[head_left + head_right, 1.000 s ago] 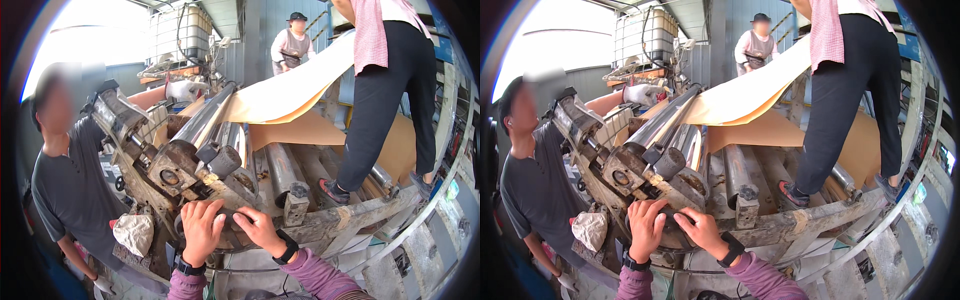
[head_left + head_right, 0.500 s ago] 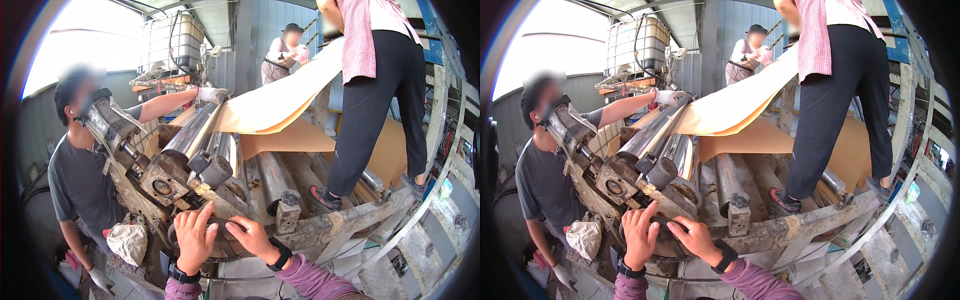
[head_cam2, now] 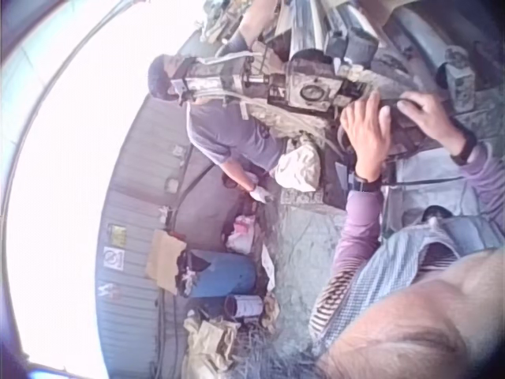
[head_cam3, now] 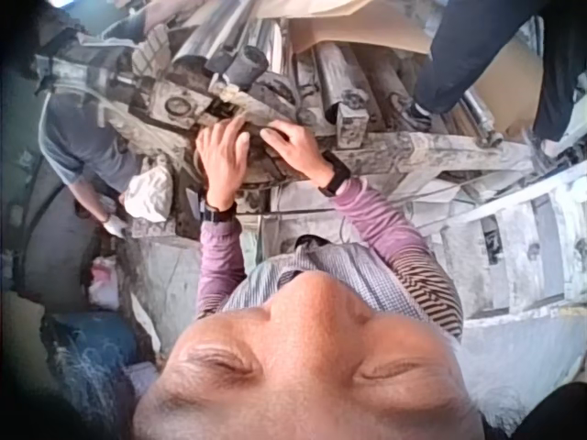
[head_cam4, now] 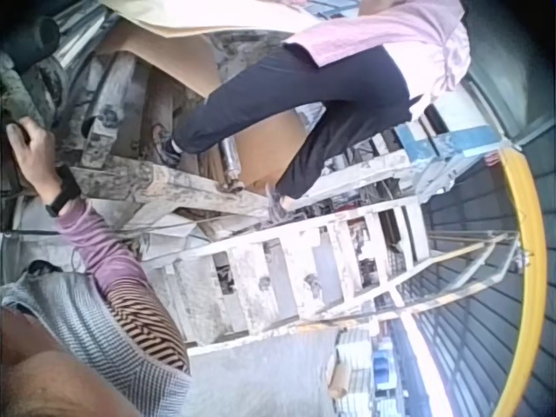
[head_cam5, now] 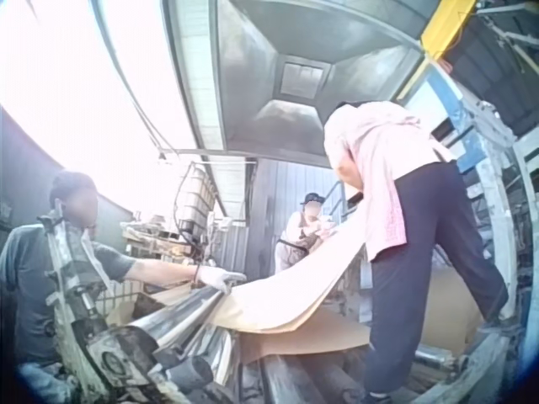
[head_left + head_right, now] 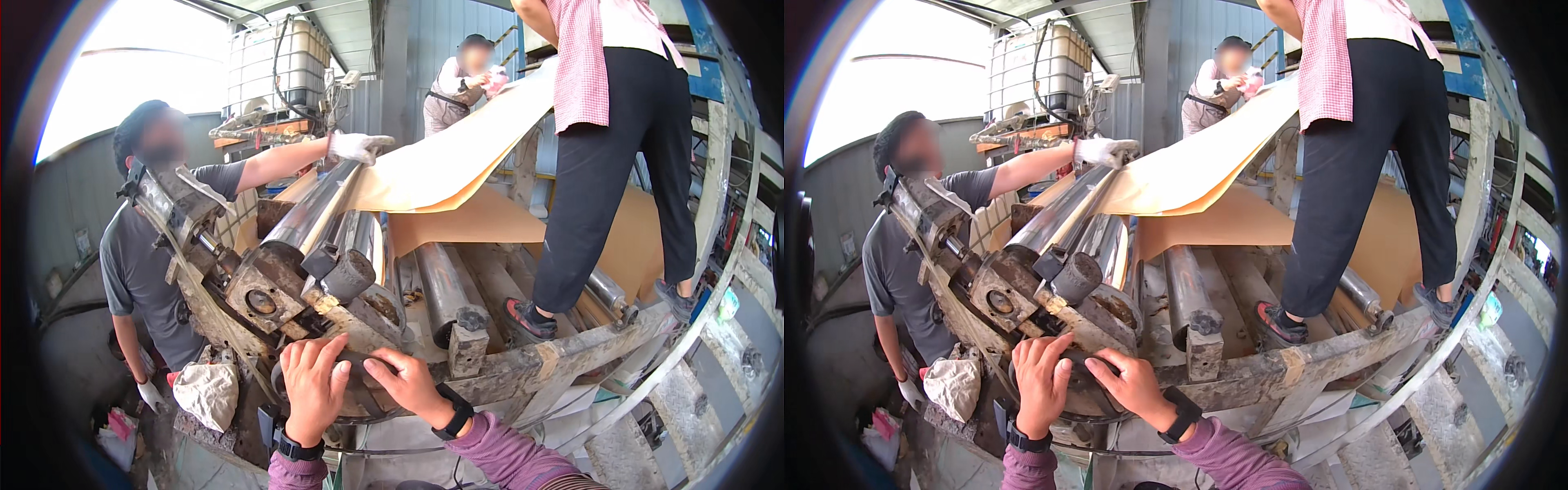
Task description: The person assists in operating an industrial roller machine by hand to process large sheets of material.
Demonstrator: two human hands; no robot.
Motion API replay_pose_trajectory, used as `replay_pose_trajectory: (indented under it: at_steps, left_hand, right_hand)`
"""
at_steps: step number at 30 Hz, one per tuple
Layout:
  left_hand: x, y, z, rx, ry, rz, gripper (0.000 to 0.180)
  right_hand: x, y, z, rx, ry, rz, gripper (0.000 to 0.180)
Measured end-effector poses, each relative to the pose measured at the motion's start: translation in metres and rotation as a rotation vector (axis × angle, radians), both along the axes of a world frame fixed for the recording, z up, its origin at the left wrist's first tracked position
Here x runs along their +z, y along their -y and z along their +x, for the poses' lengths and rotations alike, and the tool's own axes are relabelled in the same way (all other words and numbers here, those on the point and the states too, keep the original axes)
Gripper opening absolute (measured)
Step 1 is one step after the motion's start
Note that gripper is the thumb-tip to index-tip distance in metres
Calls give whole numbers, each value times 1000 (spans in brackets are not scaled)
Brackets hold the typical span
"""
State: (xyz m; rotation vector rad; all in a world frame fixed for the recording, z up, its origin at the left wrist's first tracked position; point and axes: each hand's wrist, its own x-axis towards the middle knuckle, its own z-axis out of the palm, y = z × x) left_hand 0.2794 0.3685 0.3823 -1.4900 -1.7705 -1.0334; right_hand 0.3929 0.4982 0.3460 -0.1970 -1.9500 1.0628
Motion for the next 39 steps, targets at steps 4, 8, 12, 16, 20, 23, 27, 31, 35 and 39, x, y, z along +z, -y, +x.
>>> replay_pose_trajectory:
  at_steps: [4, 8, 12, 16, 20, 23, 27, 31, 35, 39]
  left_hand:
    - [0, 0, 0, 0, 3, -7, 34]
    - [-2, -2, 0, -1, 4, 5, 37]
    - [-2, -2, -1, 4, 3, 12, 38]
    - [-1, 0, -1, -8, 11, 18, 36]
    - [-1, 1, -1, -16, 30, 15, 36]
    - [-2, 1, -2, -23, 31, 28, 34]
    - [-3, 1, -2, -27, 33, 39, 33]
    - [-1, -1, 0, -44, 24, 55, 31]
    - [-2, 1, -1, -37, 21, 58, 31]
    - [-2, 5, -2, -35, 23, 56, 31]
  right_hand:
    - [0, -1, 0, -8, 22, -11, 31]
    - [2, -1, 2, -15, 65, -24, 30]
    - [1, 1, 0, -20, 35, 4, 30]
    - [-1, 0, -1, 4, 27, -4, 30]
    - [-4, -2, -2, 4, 39, 0, 30]
    - [-4, -3, -2, 8, 52, -10, 28]
    - [-7, -3, -3, 12, 37, -11, 26]
    - [-6, -5, 0, 18, 20, -39, 26]
    - [-4, -3, -1, 6, 38, -35, 27]
    - [-4, 0, -2, -5, 65, -15, 30]
